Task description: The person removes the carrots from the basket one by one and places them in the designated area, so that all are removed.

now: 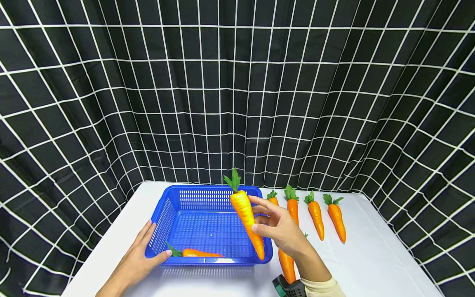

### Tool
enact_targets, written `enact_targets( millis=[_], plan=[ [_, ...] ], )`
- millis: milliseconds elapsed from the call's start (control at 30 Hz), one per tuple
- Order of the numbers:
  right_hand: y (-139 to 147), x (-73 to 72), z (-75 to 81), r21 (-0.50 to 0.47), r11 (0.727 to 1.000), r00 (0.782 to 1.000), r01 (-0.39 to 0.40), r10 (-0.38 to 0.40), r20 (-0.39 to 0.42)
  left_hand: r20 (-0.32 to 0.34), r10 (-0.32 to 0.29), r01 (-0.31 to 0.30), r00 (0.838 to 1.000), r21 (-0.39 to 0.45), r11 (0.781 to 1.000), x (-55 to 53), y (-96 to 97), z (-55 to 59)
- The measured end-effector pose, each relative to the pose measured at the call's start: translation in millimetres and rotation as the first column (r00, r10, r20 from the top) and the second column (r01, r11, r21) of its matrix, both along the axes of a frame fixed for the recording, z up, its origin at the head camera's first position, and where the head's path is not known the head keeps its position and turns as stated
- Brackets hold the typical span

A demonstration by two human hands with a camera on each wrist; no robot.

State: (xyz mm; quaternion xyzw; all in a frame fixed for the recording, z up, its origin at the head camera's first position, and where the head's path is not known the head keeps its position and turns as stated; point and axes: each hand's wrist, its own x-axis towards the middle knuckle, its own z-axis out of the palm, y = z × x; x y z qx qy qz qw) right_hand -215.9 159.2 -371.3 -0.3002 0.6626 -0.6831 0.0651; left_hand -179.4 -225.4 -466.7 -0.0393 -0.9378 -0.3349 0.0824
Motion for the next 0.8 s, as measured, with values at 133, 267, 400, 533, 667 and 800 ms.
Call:
enact_targets(
  millis=[133, 267, 400, 533, 667, 800],
  plan=[
    [12, 6.1, -3.0, 0.003, 0.998, 0.998, 0.058, -0.058, 0.017, -0.007, 0.002, -0.002, 1.000, 0.001, 1.000, 1.3, 0.7, -1.6],
    [23, 13.0, -5.0, 0.020, 0.992, 0.991, 0.128, -0.129, 0.034, 0.018, 0.009, -0.009, 1.000, -0.011, 1.000, 1.3, 0.3, -0.1],
    [33, 19.1, -7.7, 0.023, 0.985, 0.985, 0.174, -0.174, 0.021, 0.033, 0.016, -0.015, 0.999, -0.014, 1.000, 1.2, -0.5, 1.0],
    [43, 24.0, -8.7, 0.031, 0.974, 0.974, 0.224, -0.224, 0.019, 0.039, 0.015, -0.015, 0.999, -0.012, 1.000, 1.7, -0.6, 1.3],
    [53, 28.4, -8.6, 0.021, 0.969, 0.969, 0.246, -0.246, 0.011, 0.048, 0.015, -0.015, 0.999, -0.014, 1.000, 1.4, -0.4, 1.3],
    [65, 33.1, -10.1, -0.006, 0.963, 0.963, 0.268, -0.269, -0.018, 0.049, 0.015, -0.014, 0.999, -0.016, 1.000, 1.2, -0.5, 2.1]
  ],
)
